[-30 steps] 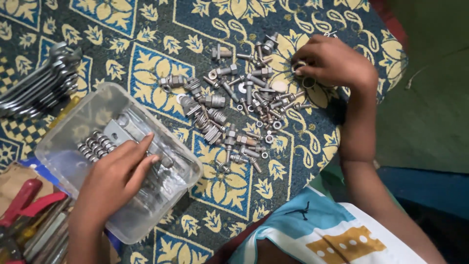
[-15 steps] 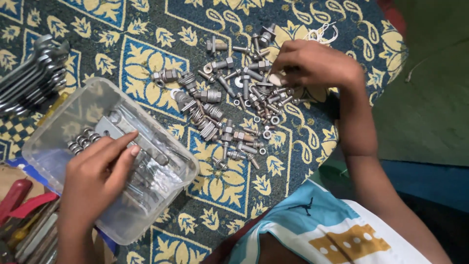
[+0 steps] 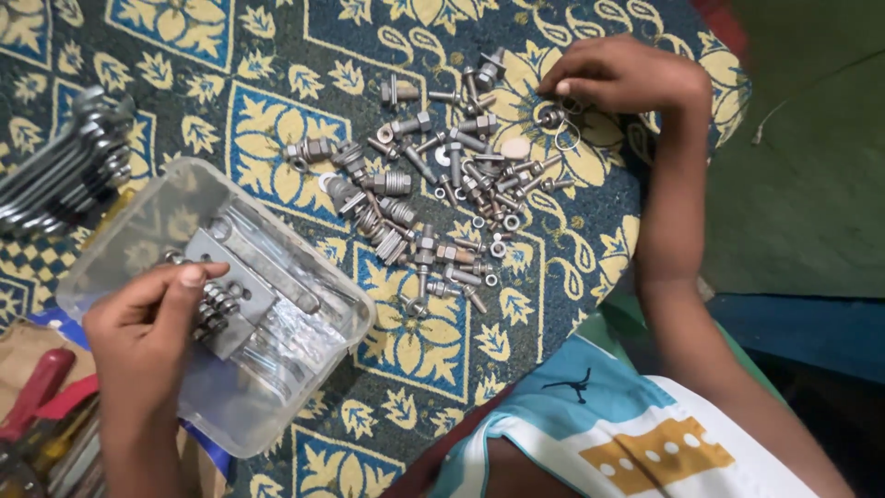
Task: The person repeatedly picks small metal parts from a pile on a patterned tablecloth, inserts them into a clear plastic container, and occasionally removes them to reinsert or adjust. The hands work continuously with the parts and container throughout the clip.
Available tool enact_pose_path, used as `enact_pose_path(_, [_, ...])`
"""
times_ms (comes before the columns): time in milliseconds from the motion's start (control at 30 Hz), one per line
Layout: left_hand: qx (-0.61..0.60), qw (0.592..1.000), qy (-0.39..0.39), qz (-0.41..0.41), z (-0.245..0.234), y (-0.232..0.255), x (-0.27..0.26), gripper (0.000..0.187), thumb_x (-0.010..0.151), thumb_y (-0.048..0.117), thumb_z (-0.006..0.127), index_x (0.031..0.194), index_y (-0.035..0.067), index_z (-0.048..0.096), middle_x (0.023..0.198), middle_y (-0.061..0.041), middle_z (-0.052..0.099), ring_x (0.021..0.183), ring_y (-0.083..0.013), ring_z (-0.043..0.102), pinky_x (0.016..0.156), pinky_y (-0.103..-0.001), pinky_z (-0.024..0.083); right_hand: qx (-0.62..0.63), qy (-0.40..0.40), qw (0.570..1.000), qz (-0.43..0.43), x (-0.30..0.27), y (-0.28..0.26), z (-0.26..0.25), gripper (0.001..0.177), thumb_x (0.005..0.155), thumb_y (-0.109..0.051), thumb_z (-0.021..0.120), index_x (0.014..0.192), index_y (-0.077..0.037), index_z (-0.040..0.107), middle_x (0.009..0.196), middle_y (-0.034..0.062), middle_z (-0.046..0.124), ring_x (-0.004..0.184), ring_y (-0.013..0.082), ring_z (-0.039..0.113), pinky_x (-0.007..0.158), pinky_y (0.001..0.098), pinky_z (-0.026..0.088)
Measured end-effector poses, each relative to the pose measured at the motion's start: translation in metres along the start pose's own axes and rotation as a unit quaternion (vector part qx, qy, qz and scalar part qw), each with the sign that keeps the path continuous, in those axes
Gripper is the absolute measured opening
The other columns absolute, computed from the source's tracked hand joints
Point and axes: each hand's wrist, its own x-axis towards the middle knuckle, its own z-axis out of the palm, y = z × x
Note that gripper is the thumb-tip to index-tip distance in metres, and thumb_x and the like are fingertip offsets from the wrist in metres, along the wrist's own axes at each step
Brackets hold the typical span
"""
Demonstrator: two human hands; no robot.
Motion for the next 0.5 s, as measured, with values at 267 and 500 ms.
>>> enact_pose_path(267, [0.015, 1.000, 0.027, -0.007, 0.004, -0.003, -0.001, 0.019, 0.109, 0.014, 0.067, 0.113, -0.003, 0.075, 0.089, 0.002, 0.067, 0.074, -0.0006, 0.048, 0.065, -0.018, 0.036, -0.008, 0.116, 0.992, 0.052, -0.010, 0.017, -0.006, 0.022, 0.101, -0.007, 0.068, 0.122, -0.007, 0.075, 0.115, 0.0103, 0.075, 0.101, 0.0225, 0.073, 0.089, 0.0364, 0.058])
enact_pose_path(500, [-0.017, 0.998, 0.060, -0.009, 0.004, -0.002, 0.002, 0.021, 0.113, 0.012, 0.065, 0.105, -0.006, 0.073, 0.101, -0.001, 0.073, 0.086, -0.0011, 0.060, 0.079, -0.016, 0.047, 0.003, 0.057, 0.998, 0.022, -0.008, -0.007, -0.007, 0.027, 0.088, -0.009, 0.075, 0.114, -0.009, 0.078, 0.109, 0.0122, 0.070, 0.094, 0.0248, 0.072, 0.082, 0.0363, 0.058])
